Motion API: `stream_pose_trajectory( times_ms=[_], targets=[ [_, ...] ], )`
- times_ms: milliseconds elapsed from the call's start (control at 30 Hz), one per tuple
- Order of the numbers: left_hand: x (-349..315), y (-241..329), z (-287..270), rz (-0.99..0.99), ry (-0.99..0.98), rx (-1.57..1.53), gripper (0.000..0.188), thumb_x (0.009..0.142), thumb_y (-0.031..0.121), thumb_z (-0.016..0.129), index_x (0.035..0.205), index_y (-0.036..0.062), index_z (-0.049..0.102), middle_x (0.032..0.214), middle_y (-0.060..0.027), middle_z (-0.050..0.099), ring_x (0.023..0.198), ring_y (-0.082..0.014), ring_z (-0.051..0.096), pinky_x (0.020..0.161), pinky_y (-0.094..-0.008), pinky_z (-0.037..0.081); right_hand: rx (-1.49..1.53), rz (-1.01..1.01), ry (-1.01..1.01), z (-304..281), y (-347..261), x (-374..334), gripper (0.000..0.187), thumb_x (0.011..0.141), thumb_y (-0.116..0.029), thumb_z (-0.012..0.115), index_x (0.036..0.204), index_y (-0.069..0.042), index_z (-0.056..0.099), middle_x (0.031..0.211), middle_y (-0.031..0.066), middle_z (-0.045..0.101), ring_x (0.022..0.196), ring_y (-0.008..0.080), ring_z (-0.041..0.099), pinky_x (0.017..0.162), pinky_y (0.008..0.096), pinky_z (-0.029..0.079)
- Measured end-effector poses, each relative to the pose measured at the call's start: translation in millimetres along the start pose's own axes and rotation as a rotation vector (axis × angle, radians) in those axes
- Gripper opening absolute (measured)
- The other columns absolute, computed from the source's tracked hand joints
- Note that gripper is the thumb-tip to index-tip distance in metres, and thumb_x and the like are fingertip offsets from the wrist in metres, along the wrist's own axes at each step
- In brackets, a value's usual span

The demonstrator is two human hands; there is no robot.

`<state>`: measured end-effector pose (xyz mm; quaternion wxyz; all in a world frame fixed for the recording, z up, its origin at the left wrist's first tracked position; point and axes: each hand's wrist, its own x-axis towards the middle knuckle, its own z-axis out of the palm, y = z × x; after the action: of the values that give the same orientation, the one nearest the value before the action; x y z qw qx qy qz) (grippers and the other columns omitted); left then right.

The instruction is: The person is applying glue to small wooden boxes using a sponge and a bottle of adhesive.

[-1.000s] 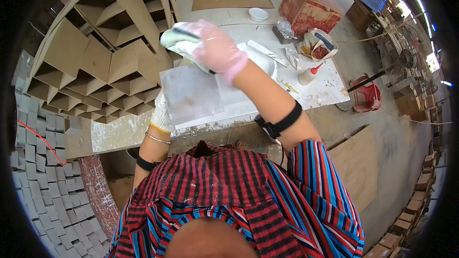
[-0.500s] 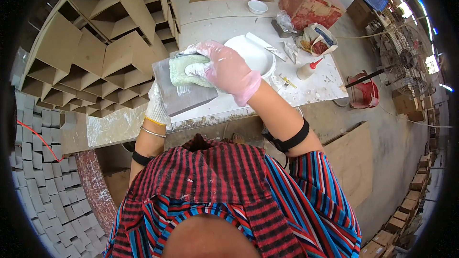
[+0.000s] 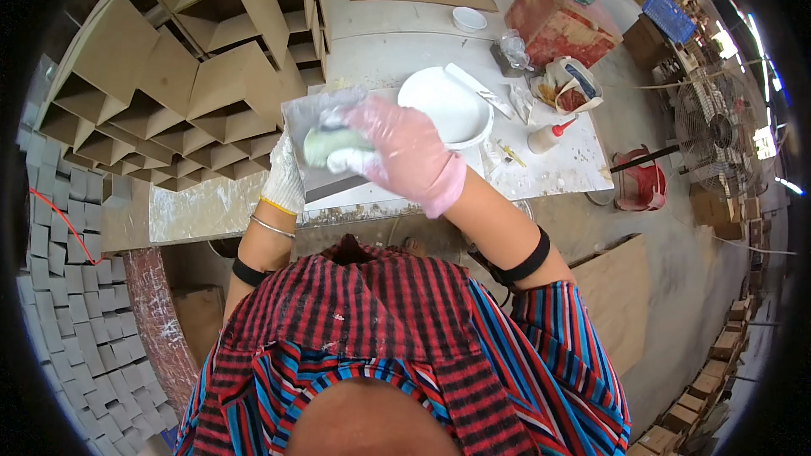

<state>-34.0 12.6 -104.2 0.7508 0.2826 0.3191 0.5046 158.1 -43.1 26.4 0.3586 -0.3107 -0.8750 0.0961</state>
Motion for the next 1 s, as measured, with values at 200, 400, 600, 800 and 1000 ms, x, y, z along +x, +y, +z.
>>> stream_pose_trajectory(
  times_ms=[200,400,600,800,1000],
  targets=[
    [-35.3,17.6,33.0,0.036,0.022,0.372,0.056,0.083,0.044,0.058,0.118,0.0005,0.054,0.104,-0.0115,0.062,0.09,-0.0191,0.062,0.074,-0.0302,0.052,-0.11,-0.005,0.075,14.2,16.3,24.1,0.046,0.071,-0.029,0.073,0.112,-0.017,0.056,0.1,0.006,0.059,0.09,0.0266,0.06,0.072,0.0385,0.05],
    [-56.6,36.3,39.4,0.45,-0.198,1.096,0.045,0.077,0.021,0.07,0.115,0.0018,0.055,0.105,-0.0101,0.062,0.092,-0.0188,0.062,0.079,-0.0305,0.051,0.014,-0.288,-0.098,13.6,4.6,6.7,0.049,0.073,-0.03,0.071,0.116,-0.018,0.052,0.099,0.0076,0.055,0.087,0.0291,0.06,0.072,0.039,0.05],
    [-43.6,16.2,30.0,-0.128,0.101,-0.101,0.035,0.092,0.025,0.048,0.118,0.0007,0.053,0.102,-0.0063,0.064,0.085,-0.0172,0.063,0.078,-0.029,0.053,-0.012,0.086,-0.007,14.7,12.9,52.3,0.043,0.076,-0.028,0.068,0.116,-0.017,0.055,0.098,0.0089,0.057,0.09,0.0266,0.06,0.075,0.0383,0.05],
    [-45.5,12.8,-1.8,0.198,-0.277,0.329,0.038,0.093,0.031,0.048,0.117,0.0018,0.054,0.11,-0.0111,0.061,0.09,-0.0187,0.062,0.075,-0.0305,0.053,0.018,-0.21,-0.001,30.5,0.0,28.6,0.041,0.074,-0.026,0.071,0.113,-0.016,0.06,0.094,0.0083,0.059,0.087,0.0269,0.06,0.074,0.0357,0.049],
    [-60.0,26.3,34.1,-0.119,0.29,-0.182,0.04,0.096,0.033,0.043,0.123,0.005,0.05,0.115,-0.0104,0.059,0.099,-0.0213,0.059,0.086,-0.0341,0.049,0.049,0.145,0.131,-0.2,26.2,53.1,0.045,0.076,-0.032,0.069,0.116,-0.015,0.057,0.099,0.011,0.058,0.084,0.0291,0.06,0.076,0.0367,0.049]
  ],
)
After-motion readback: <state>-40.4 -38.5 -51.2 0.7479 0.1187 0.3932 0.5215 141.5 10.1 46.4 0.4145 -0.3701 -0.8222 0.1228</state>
